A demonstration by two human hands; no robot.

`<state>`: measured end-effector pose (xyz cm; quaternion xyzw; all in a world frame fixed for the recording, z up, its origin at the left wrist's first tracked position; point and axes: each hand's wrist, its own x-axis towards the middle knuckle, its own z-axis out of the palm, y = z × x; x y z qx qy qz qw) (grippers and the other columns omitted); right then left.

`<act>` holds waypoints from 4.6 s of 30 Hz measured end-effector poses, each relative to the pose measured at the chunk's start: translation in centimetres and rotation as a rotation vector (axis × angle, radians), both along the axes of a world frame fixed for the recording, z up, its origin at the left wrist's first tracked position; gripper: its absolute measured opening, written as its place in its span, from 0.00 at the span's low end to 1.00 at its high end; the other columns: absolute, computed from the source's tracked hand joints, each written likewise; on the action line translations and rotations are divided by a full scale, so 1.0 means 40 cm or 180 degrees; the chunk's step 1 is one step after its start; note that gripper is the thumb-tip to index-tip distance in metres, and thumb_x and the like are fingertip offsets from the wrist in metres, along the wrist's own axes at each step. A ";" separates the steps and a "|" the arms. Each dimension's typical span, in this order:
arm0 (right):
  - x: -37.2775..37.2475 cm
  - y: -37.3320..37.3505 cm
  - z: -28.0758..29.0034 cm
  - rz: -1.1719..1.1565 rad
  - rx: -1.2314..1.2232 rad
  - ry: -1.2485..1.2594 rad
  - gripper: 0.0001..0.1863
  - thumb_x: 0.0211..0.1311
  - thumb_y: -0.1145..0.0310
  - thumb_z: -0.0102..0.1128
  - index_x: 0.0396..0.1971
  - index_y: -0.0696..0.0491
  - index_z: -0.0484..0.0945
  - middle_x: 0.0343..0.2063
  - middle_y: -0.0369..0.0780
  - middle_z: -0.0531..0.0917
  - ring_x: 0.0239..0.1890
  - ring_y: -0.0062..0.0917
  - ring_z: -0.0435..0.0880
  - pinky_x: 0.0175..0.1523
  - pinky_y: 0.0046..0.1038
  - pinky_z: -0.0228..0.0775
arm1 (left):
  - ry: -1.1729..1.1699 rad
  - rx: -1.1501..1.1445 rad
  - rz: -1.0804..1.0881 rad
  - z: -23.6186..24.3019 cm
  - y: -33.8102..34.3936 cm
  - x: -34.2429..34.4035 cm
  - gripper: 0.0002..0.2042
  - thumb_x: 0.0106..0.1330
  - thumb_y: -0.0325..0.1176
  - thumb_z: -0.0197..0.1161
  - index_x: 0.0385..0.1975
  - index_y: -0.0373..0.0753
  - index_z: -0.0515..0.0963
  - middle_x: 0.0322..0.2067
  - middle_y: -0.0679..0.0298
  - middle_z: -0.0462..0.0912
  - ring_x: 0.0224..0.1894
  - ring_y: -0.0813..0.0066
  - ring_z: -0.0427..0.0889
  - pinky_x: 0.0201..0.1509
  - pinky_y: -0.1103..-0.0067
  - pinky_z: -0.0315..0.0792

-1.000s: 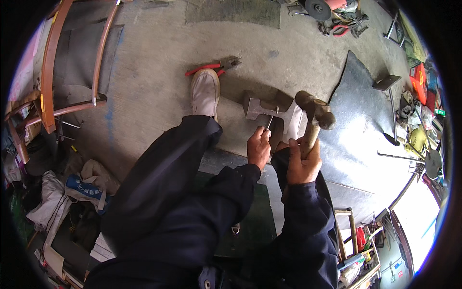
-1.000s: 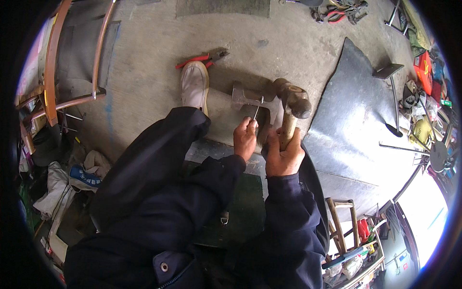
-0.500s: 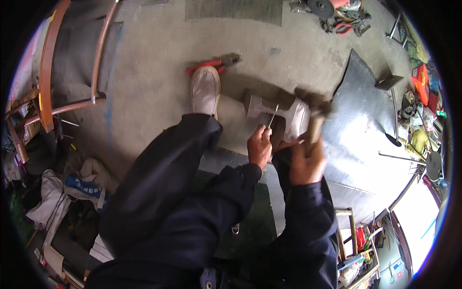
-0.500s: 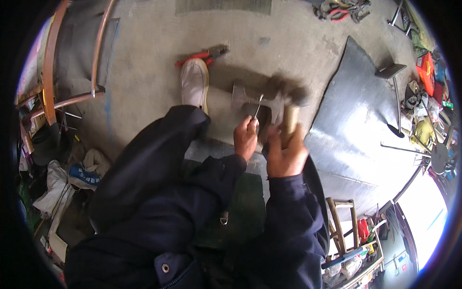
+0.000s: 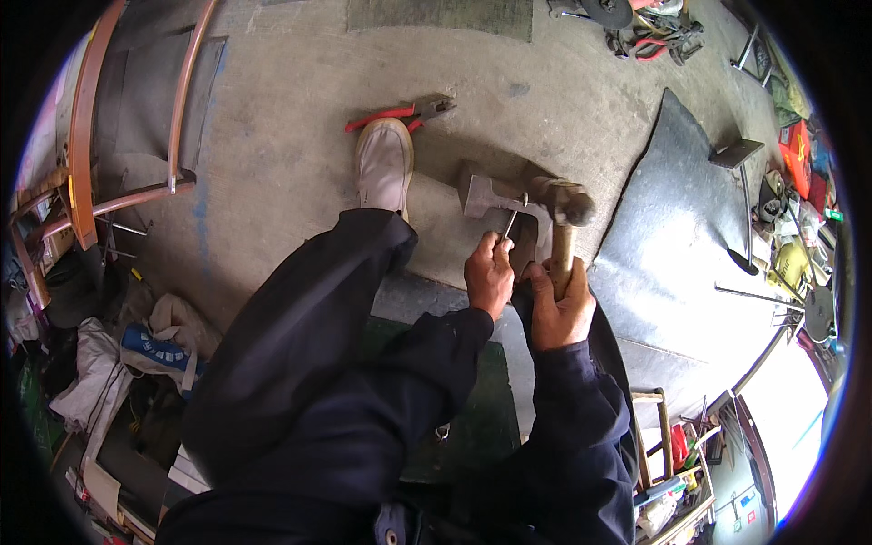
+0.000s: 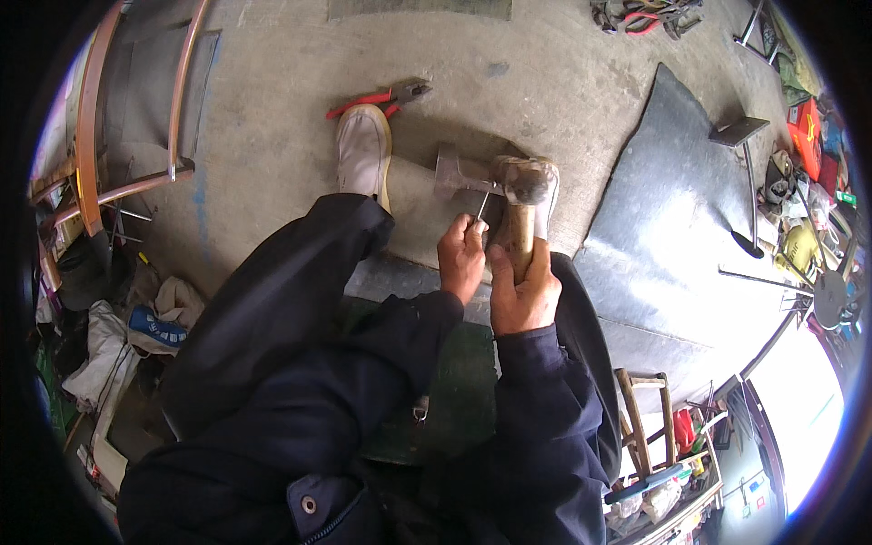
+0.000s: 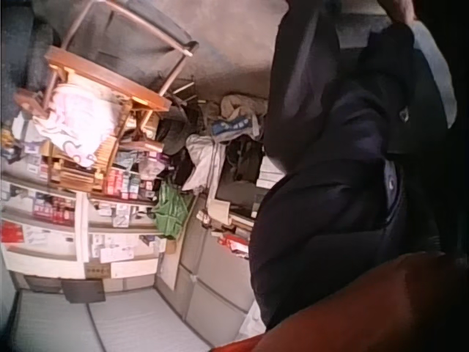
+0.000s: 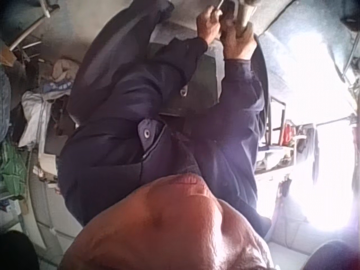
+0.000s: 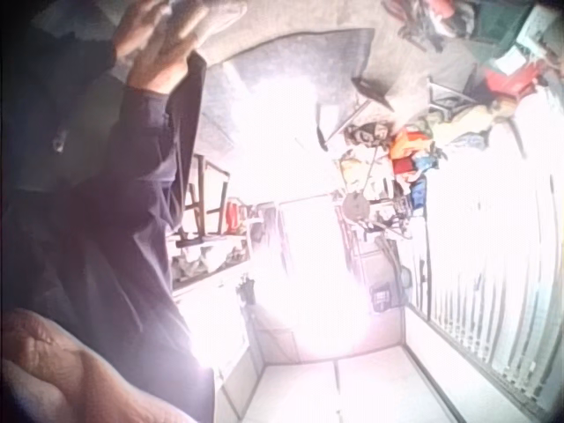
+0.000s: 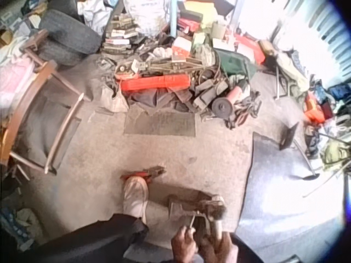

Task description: The person uses pliers and a hammer to bend and shape a metal rod into a hook. They repeatedly clamp the rod, strike it on an anvil, and adjust its curvature until a hook shape is formed.

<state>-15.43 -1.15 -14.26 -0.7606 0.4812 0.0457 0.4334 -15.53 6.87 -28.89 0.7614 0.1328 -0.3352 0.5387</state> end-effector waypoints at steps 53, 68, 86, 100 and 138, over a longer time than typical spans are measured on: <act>0.027 -0.017 0.017 0.0116 -0.0029 -0.0431 0.13 0.68 0.66 0.64 0.44 0.58 0.75 0.25 0.42 0.82 0.24 0.28 0.81 0.31 0.29 0.72 | 0.0585 -0.0851 0.0024 -0.047 0.021 0.016 0.13 0.74 0.34 0.53 0.26 0.36 0.71 0.21 0.65 0.69 0.27 0.75 0.68 0.35 0.74 0.66; -0.014 -0.021 0.030 -0.0193 -0.0161 -0.0735 0.11 0.66 0.69 0.64 0.38 0.60 0.73 0.24 0.48 0.83 0.26 0.31 0.85 0.33 0.31 0.75 | 0.0372 -0.0172 0.0009 -0.015 0.006 0.009 0.15 0.74 0.39 0.53 0.28 0.34 0.74 0.21 0.55 0.73 0.28 0.67 0.74 0.37 0.69 0.70; -0.039 -0.007 -0.041 0.0203 -0.0074 -0.0069 0.12 0.67 0.67 0.65 0.37 0.59 0.74 0.26 0.45 0.83 0.28 0.26 0.82 0.37 0.31 0.75 | 0.0060 -0.0398 0.0099 -0.015 0.008 0.010 0.12 0.74 0.34 0.54 0.30 0.33 0.74 0.24 0.57 0.77 0.29 0.66 0.75 0.38 0.72 0.70; -0.037 -0.025 0.051 -0.2362 0.1923 -0.0819 0.08 0.72 0.65 0.59 0.36 0.52 0.71 0.19 0.32 0.71 0.12 0.15 0.64 0.16 0.22 0.57 | 0.0640 -0.0941 0.0536 -0.018 -0.042 0.010 0.11 0.78 0.37 0.54 0.35 0.38 0.76 0.19 0.75 0.65 0.21 0.88 0.62 0.24 0.85 0.57; 0.291 -0.203 -0.230 0.1746 -0.0576 0.1505 0.20 0.59 0.48 0.64 0.33 0.51 0.89 0.32 0.47 0.88 0.40 0.43 0.88 0.46 0.42 0.77 | 0.1208 -0.0845 0.0332 -0.015 -0.047 0.090 0.13 0.78 0.36 0.55 0.44 0.30 0.74 0.28 0.59 0.84 0.19 0.80 0.79 0.20 0.82 0.70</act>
